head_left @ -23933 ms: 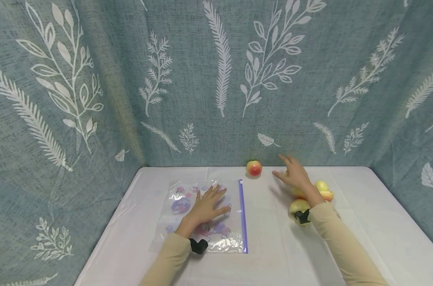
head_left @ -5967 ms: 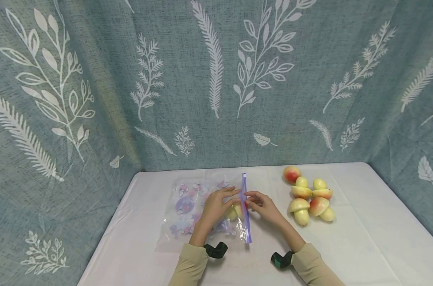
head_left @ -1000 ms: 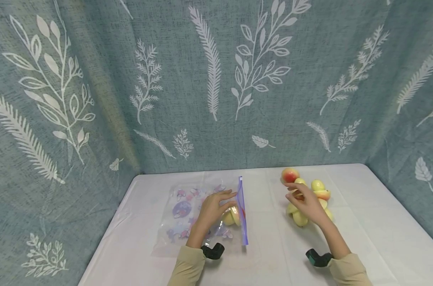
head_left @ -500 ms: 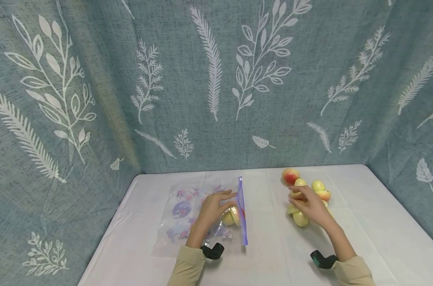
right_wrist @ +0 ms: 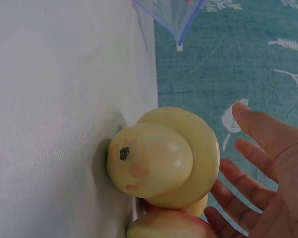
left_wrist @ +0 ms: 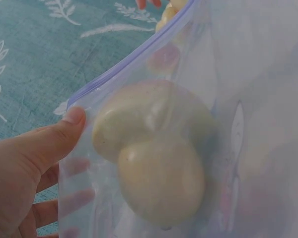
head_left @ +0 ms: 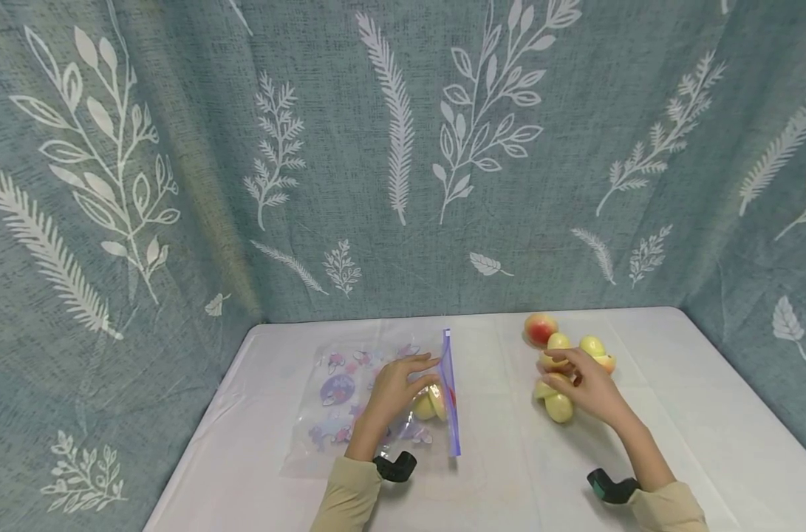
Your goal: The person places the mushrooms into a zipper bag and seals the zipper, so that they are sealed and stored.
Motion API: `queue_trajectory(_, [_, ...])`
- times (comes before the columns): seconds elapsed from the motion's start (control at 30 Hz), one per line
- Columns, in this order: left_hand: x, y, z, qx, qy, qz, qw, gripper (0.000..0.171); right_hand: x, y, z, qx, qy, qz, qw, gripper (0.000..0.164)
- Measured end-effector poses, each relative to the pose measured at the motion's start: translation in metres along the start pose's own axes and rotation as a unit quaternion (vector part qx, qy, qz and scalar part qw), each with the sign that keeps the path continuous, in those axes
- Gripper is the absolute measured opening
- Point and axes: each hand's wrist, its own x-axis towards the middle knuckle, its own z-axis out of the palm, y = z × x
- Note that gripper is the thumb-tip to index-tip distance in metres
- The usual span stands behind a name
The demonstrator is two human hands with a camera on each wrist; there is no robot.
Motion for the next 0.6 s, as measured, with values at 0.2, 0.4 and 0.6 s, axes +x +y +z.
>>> queue_trajectory(0.2, [0.0001,-0.0011,0.0002,0.006,-0.002,-0.003,1.0000,0.038,-0.0040,0.0019,-0.0007,-0.015,-0.005,0.001,1.000,0.041])
queue_trajectory(0.4, [0.0003,-0.0019,0.0002,0.007,-0.002,-0.002,1.0000,0.038,-0.0060,0.0027,-0.0011,-0.027,0.000,-0.024,0.999,0.040])
queue_trajectory(0.6, [0.0004,-0.0014,-0.0002,0.006,-0.008,-0.005,0.9999,0.038,-0.0073,0.0055,-0.0015,-0.043,0.009,-0.053,0.998,0.041])
